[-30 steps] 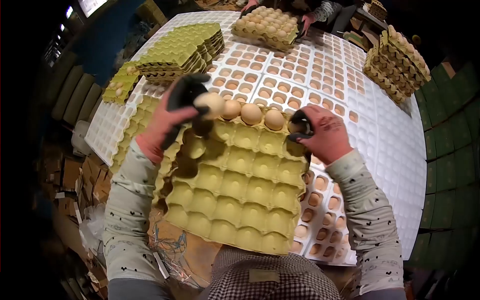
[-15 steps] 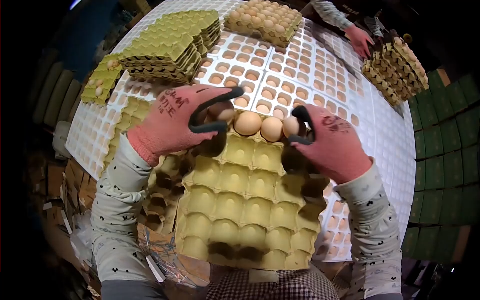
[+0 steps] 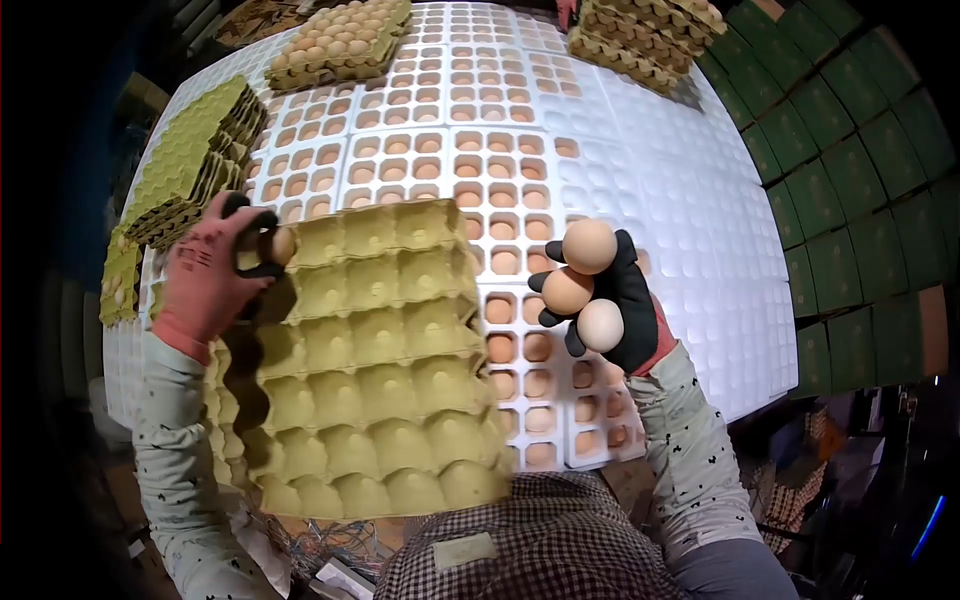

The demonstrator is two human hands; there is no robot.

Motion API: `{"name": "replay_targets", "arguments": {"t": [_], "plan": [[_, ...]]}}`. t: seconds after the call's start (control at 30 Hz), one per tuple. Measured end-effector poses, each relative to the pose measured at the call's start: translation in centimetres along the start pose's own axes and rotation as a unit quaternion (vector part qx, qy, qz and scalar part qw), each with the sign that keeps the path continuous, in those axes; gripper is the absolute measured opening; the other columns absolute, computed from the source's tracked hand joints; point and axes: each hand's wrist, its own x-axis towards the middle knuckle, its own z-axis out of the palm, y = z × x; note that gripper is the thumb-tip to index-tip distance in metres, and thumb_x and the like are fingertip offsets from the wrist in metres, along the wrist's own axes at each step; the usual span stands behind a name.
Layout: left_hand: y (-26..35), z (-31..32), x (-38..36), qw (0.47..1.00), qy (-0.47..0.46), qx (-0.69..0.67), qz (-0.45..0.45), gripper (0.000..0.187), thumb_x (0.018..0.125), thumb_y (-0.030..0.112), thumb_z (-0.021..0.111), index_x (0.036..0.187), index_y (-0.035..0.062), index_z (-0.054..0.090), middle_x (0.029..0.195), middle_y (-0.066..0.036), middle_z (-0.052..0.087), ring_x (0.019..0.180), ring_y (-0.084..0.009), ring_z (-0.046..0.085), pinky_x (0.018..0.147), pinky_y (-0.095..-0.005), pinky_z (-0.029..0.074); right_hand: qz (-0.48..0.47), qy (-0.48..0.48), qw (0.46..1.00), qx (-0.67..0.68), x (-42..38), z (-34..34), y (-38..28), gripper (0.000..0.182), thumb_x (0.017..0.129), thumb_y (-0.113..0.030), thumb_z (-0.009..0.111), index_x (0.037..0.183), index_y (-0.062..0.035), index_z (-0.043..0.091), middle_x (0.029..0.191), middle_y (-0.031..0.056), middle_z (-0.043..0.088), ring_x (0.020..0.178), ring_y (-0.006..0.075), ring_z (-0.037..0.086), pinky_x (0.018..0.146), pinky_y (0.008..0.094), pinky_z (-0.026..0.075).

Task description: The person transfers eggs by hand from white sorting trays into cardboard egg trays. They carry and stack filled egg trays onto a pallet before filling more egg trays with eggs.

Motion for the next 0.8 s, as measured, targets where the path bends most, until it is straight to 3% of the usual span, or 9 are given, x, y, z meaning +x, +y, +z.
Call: {"name": "replay_targets", "arguments": {"t": [0.13, 0.17, 0.2, 0.3, 0.37, 0.4, 0.47, 0.57, 0.8], "plan": [[-4.1, 0.4, 3.6, 0.922, 0.018, -0.381, -0.062, 0.059, 0.070, 0.006, 0.080, 0.125, 0.0026, 0.058, 0.124, -0.011, 0.061, 0.111, -0.0196, 0.059, 0.095, -0.0327, 0.048, -0.080, 0.189, 0.916, -0.346, -1.3, -10.1, -0.7, 0.046, 0.095, -0.042, 0.057, 0.123, -0.0045, 0.059, 0.106, 0.0095, 0.066, 0.093, 0.0213, 0.066, 0.081, 0.0342, 0.052], [-3.0, -0.2, 5.2, 0.917, 0.029, -0.394, -0.046, 0.056, 0.074, 0.009, 0.079, 0.126, 0.0019, 0.058, 0.120, -0.010, 0.063, 0.106, -0.0166, 0.060, 0.089, -0.0311, 0.051, -0.131, 0.251, 0.808, -0.517, -0.8, -12.2, -0.8, 0.043, 0.091, -0.037, 0.062, 0.123, -0.0082, 0.060, 0.109, 0.0094, 0.065, 0.095, 0.0243, 0.065, 0.081, 0.0360, 0.052], [6.3, -2.8, 7.2, 0.880, -0.017, -0.465, -0.088, 0.054, 0.076, 0.011, 0.078, 0.126, 0.0022, 0.058, 0.119, -0.010, 0.064, 0.102, -0.0150, 0.062, 0.085, -0.0297, 0.052, -0.176, 0.296, 0.663, -0.665, 0.0, -14.2, -1.0, 0.042, 0.087, -0.032, 0.066, 0.123, -0.0120, 0.061, 0.112, 0.0094, 0.064, 0.096, 0.0273, 0.065, 0.081, 0.0378, 0.052], [19.4, 0.6, 13.7, 0.850, -0.142, -0.508, -0.010, 0.052, 0.078, 0.020, 0.079, 0.123, 0.0039, 0.060, 0.114, -0.008, 0.065, 0.098, -0.0135, 0.062, 0.083, -0.0273, 0.051, -0.165, 0.314, 0.536, -0.766, 3.3, -17.2, -2.2, 0.046, 0.080, -0.036, 0.072, 0.121, -0.0193, 0.060, 0.112, 0.0080, 0.061, 0.098, 0.0285, 0.061, 0.078, 0.0405, 0.052], [25.1, 7.9, 18.5, 0.931, -0.169, -0.319, 0.047, 0.057, 0.074, 0.040, 0.079, 0.121, 0.0114, 0.062, 0.121, -0.013, 0.061, 0.109, -0.0259, 0.061, 0.097, -0.0348, 0.047, -0.105, 0.266, 0.461, -0.840, 4.9, -18.9, -2.7, 0.050, 0.078, -0.042, 0.073, 0.120, -0.0207, 0.058, 0.110, 0.0061, 0.060, 0.099, 0.0275, 0.060, 0.078, 0.0394, 0.052], [27.5, 12.1, 19.8, 0.989, -0.066, -0.109, 0.081, 0.058, 0.076, 0.048, 0.074, 0.122, 0.0162, 0.061, 0.124, -0.015, 0.058, 0.112, -0.0304, 0.060, 0.096, -0.0395, 0.048, -0.074, 0.234, 0.490, -0.836, 5.3, -19.3, -3.3, 0.048, 0.078, -0.044, 0.072, 0.117, -0.0194, 0.059, 0.107, 0.0069, 0.060, 0.099, 0.0275, 0.060, 0.077, 0.0401, 0.052], [30.8, 15.6, 23.5, 0.976, -0.196, 0.047, 0.078, 0.054, 0.079, 0.048, 0.069, 0.123, 0.0183, 0.060, 0.127, -0.015, 0.054, 0.115, -0.0302, 0.059, 0.093, -0.0413, 0.049, -0.053, 0.198, 0.503, -0.840, 6.0, -20.0, -5.0, 0.046, 0.080, -0.045, 0.070, 0.115, -0.0178, 0.059, 0.105, 0.0073, 0.059, 0.098, 0.0280, 0.060, 0.077, 0.0409, 0.052], [32.0, 19.0, 25.9, 0.988, -0.148, -0.027, 0.039, 0.042, 0.083, 0.044, 0.066, 0.117, 0.0185, 0.062, 0.127, -0.014, 0.053, 0.110, -0.0309, 0.060, 0.089, -0.0428, 0.050, -0.168, 0.214, 0.588, -0.761, 8.5, -22.0, -6.5, 0.047, 0.082, -0.045, 0.069, 0.116, -0.0159, 0.058, 0.106, 0.0076, 0.059, 0.097, 0.0275, 0.060, 0.078, 0.0406, 0.051], [33.1, 23.4, 30.1, 0.988, -0.025, -0.152, 0.027, 0.043, 0.086, 0.031, 0.063, 0.127, 0.0215, 0.059, 0.110, -0.010, 0.063, 0.102, -0.0326, 0.061, 0.081, -0.0411, 0.051, -0.226, 0.292, 0.577, -0.728, 13.1, -24.9, -2.7, 0.048, 0.086, -0.035, 0.066, 0.125, -0.0111, 0.055, 0.119, 0.0086, 0.053, 0.112, 0.0289, 0.048, 0.098, 0.0459, 0.034]]}}
